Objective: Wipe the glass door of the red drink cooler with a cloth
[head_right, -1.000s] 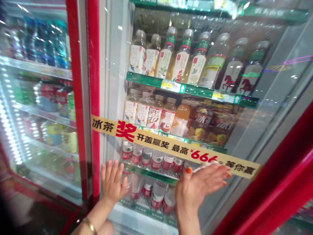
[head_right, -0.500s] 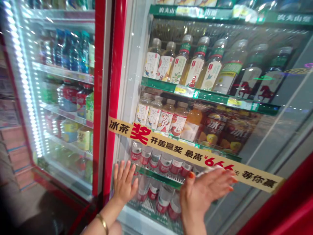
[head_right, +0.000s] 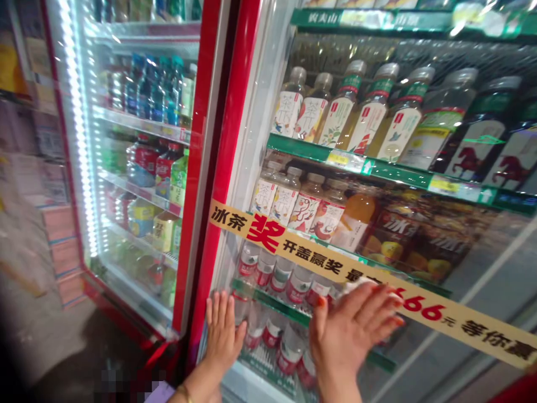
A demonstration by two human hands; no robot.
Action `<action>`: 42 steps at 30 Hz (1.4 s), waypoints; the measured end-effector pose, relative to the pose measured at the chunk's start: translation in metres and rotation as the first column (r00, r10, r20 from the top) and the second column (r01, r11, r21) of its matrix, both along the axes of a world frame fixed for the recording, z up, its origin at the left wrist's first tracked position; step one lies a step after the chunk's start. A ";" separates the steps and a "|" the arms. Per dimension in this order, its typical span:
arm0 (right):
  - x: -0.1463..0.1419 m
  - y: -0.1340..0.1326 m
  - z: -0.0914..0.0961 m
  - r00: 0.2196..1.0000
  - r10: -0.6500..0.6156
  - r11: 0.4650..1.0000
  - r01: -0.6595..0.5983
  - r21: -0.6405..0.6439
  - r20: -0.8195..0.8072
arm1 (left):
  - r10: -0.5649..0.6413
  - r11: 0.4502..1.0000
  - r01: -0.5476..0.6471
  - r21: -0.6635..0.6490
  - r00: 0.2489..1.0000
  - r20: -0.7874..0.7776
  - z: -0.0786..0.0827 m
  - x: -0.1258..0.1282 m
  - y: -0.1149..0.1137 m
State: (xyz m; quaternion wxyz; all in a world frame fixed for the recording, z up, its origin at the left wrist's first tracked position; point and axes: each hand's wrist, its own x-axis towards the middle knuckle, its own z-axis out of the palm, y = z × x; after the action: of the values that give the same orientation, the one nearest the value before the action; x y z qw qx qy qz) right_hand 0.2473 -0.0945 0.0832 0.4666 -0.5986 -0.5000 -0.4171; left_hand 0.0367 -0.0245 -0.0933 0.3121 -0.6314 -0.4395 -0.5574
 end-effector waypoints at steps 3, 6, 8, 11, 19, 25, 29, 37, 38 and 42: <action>-0.061 0.023 -0.014 0.928 0.098 0.995 -0.082 -0.059 0.359 | 0.003 1.000 -0.003 -0.002 1.000 0.020 -0.003 0.003 0.003; -0.085 0.024 -0.043 0.731 0.255 0.966 -0.171 -0.193 0.633 | 0.017 1.000 -0.017 -0.006 0.998 0.063 -0.004 0.005 0.003; -0.069 0.014 -0.051 0.707 0.261 0.965 -0.171 -0.200 0.657 | 0.020 1.000 -0.018 -0.023 0.997 0.070 -0.005 0.006 0.002; -0.033 -0.001 -0.032 0.861 0.130 0.991 -0.091 -0.102 0.491 | 0.016 0.999 -0.013 -0.048 0.998 0.063 -0.009 0.007 0.001; -0.119 0.040 0.002 0.845 0.267 0.959 -0.184 -0.216 0.464 | 0.011 0.999 -0.008 -0.050 0.998 0.063 -0.014 0.004 0.006; -0.108 0.029 -0.016 0.618 0.451 0.892 -0.304 -0.333 0.644 | 0.035 0.998 -0.031 -0.052 0.997 0.076 -0.017 0.005 0.008; -0.090 0.031 0.026 0.813 0.257 0.965 -0.183 -0.190 0.522 | 0.032 0.998 -0.029 -0.061 0.998 0.061 -0.021 0.005 0.009; -0.108 0.030 -0.029 0.635 0.384 0.923 -0.241 -0.301 0.670 | 0.000 1.000 0.002 -0.030 0.998 0.067 -0.019 0.000 0.012; -0.090 0.020 -0.040 0.645 0.370 0.928 -0.222 -0.299 0.669 | -0.003 0.999 0.005 -0.036 0.998 0.066 -0.019 -0.001 0.011; 0.002 -0.018 -0.037 0.858 0.137 0.987 -0.077 -0.140 0.495 | -0.012 0.998 0.016 -0.065 0.998 0.060 -0.017 0.000 0.008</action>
State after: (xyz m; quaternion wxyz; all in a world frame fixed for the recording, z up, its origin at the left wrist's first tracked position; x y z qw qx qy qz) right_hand 0.2491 -0.1122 0.0466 0.3072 -0.4661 -0.6601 -0.5027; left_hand 0.0369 -0.0166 -0.1103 0.2742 -0.6275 -0.4620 -0.5636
